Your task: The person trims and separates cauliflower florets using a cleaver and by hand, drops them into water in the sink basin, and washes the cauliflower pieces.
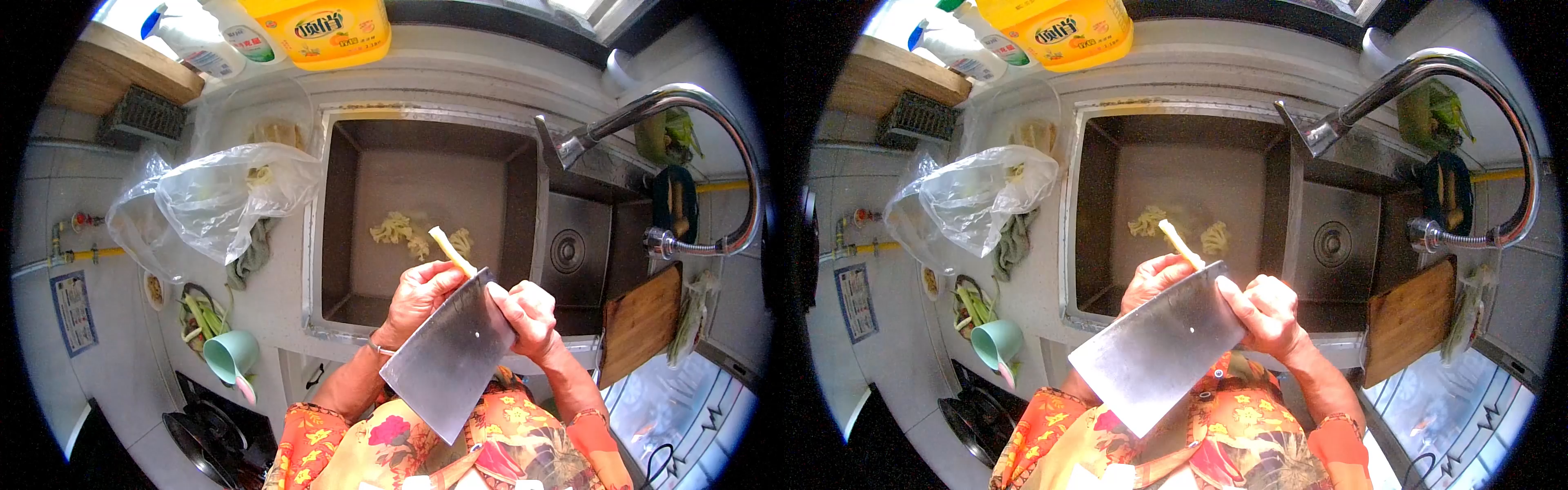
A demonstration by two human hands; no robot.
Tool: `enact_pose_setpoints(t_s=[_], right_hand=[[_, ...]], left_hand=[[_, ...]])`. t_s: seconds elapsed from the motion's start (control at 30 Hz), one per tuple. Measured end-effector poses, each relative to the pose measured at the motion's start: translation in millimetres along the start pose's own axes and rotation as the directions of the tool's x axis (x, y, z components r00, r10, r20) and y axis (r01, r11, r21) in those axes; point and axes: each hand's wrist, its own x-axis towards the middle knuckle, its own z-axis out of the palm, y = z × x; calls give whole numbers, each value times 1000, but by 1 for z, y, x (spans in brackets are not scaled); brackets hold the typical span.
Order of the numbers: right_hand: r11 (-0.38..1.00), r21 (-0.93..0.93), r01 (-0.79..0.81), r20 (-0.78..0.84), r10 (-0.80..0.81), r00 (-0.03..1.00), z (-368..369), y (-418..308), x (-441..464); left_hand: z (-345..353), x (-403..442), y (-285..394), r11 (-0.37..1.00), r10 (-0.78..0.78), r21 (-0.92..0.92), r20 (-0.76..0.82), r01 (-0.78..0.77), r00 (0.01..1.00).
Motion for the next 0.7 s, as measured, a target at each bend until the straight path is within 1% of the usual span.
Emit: enact_pose_setpoints(t_s=[0.03,0.17,0.23,0.37,0.43,0.47,0.53,0.57,0.63,0.67,0.7], right_hand=[[1000,-2,8,6,-8,1000,0,1,-1],[1000,-3,30,14,-30,999,0,2,-2],[999,-7,41,11,-41,999,2,4,-4],[998,-17,61,8,-61,998,3,5,-3],[997,-46,66,21,-65,998,3,8,-7],[995,-75,71,33,-69,997,3,9,-8],[993,-80,84,28,-82,996,3,11,-7],[992,-86,95,22,-93,995,3,11,-7],[989,-95,111,19,-110,994,5,13,-9],[987,-104,125,14,-124,992,6,14,-10],[987,-103,126,15,-125,992,6,14,-10]], left_hand=[[-1,0,1,1000,-4,-8,38,5,999],[-3,0,5,1000,-2,-4,71,2,997],[-4,-1,8,999,-16,-34,151,22,988],[-6,-3,9,999,-45,-20,153,49,987],[-8,-4,8,993,-62,104,79,53,995],[-8,-4,8,993,-61,104,79,52,995],[-6,-6,9,995,-72,75,127,63,989],[-3,-7,9,995,-71,74,127,62,989],[3,-10,9,994,-70,91,78,63,994],[2,-11,7,994,-69,89,77,62,995],[1,-12,6,985,-83,153,38,76,996]])
